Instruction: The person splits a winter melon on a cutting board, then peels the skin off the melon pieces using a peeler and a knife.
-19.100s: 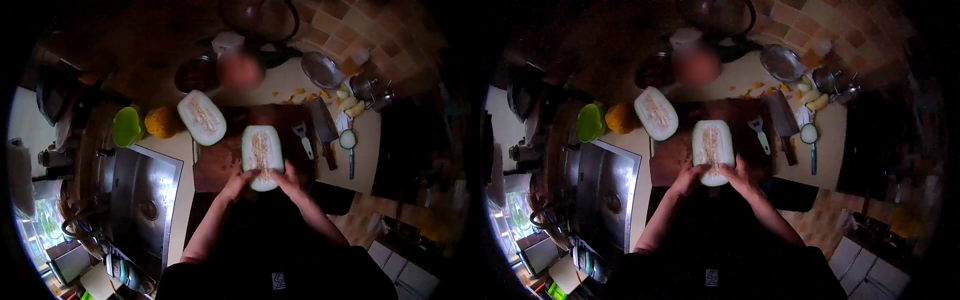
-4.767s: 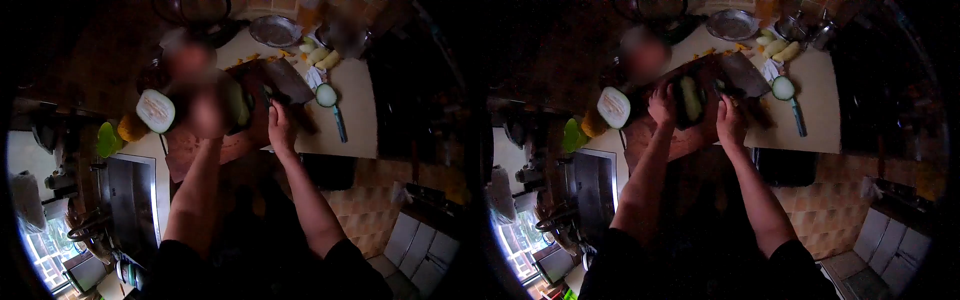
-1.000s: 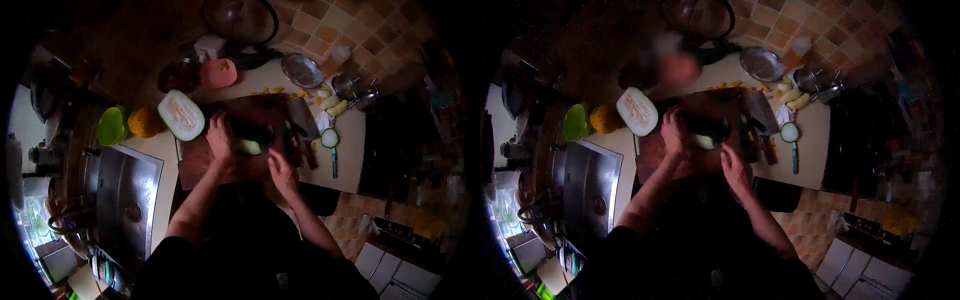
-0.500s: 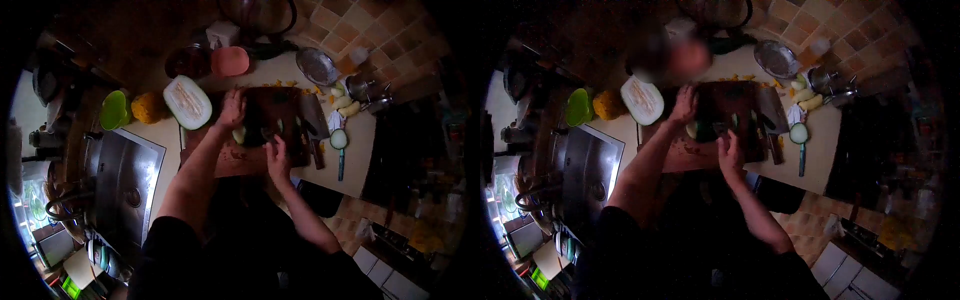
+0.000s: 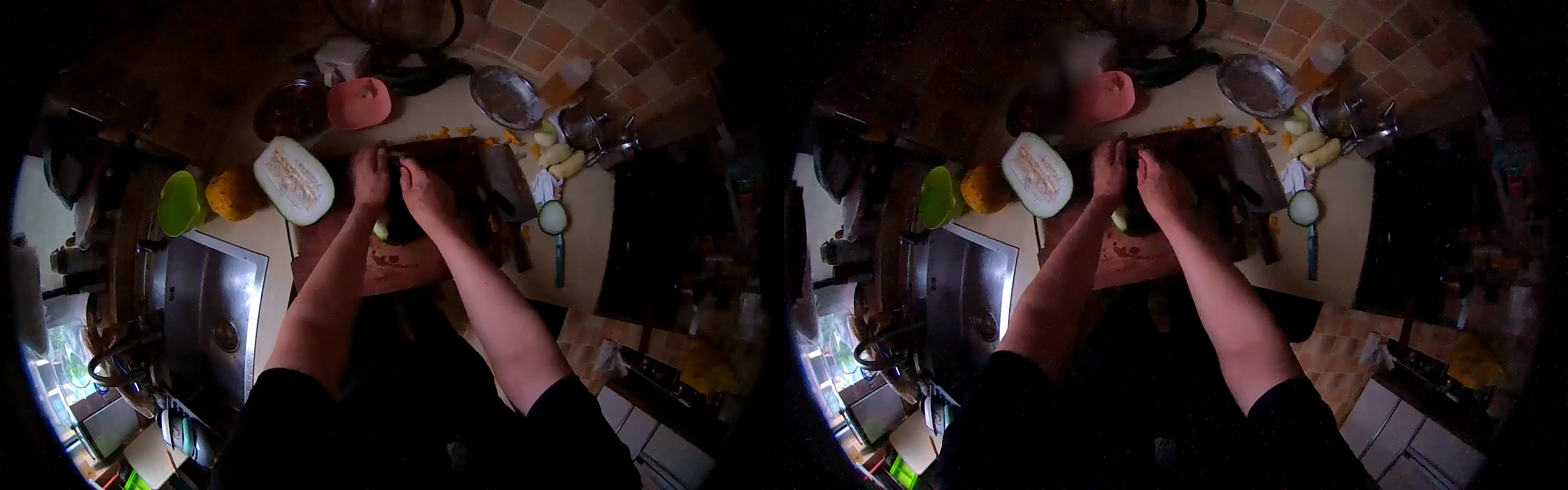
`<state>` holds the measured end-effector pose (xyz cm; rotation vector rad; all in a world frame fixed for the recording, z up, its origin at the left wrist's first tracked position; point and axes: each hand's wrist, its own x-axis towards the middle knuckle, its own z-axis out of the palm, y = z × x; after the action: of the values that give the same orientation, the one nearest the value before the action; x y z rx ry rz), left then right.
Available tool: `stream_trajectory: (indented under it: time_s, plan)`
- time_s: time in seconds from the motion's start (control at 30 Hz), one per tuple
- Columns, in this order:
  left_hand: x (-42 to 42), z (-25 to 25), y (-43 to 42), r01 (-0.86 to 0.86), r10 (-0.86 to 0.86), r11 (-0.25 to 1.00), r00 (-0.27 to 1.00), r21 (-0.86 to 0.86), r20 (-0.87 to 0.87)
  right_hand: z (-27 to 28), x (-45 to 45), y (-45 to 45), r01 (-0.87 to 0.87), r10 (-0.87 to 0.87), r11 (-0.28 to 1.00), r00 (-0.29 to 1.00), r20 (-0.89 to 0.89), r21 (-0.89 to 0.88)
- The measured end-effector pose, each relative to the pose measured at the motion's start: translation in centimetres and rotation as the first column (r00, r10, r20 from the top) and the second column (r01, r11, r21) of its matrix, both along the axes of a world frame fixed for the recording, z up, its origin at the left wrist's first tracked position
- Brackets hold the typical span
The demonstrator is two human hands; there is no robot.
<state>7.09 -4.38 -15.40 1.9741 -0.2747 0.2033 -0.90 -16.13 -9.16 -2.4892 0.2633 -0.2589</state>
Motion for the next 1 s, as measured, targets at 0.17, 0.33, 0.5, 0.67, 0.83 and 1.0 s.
stream_trajectory:
  time_s: [0.17,0.33,0.5,0.67,0.83,1.0]
  plan:
    - [-0.3,-0.2,-0.1,-0.089,0.086,0.989,0.996,0.121,0.031,-0.6,0.2,-0.3,-0.031,0.031,0.999,1.000,-0.003,-0.029]
    - [-0.8,1.0,-0.2,-0.128,0.133,0.968,0.991,0.218,-0.007,-0.7,-3.2,-0.6,-0.079,0.057,0.992,0.974,0.219,0.095]
    - [-0.6,1.4,-0.4,-0.132,0.124,0.986,0.989,0.105,0.076,-0.8,-10.2,-1.4,0.004,-0.010,0.997,0.996,0.089,0.074]
    - [-1.9,3.0,-0.5,-0.264,0.264,0.945,0.964,0.193,0.026,-1.5,-9.9,-1.7,-0.022,-0.017,0.974,0.985,0.170,0.225]
    - [-7.7,2.4,-2.5,-0.526,0.506,0.810,0.850,0.258,0.145,-1.5,-2.9,-2.9,-0.166,0.117,0.958,0.971,0.206,0.235]
    - [-9.2,3.3,-3.6,-0.556,0.540,0.763,0.828,0.329,0.150,-1.7,2.5,-3.3,-0.251,0.243,0.966,0.965,0.096,0.070]
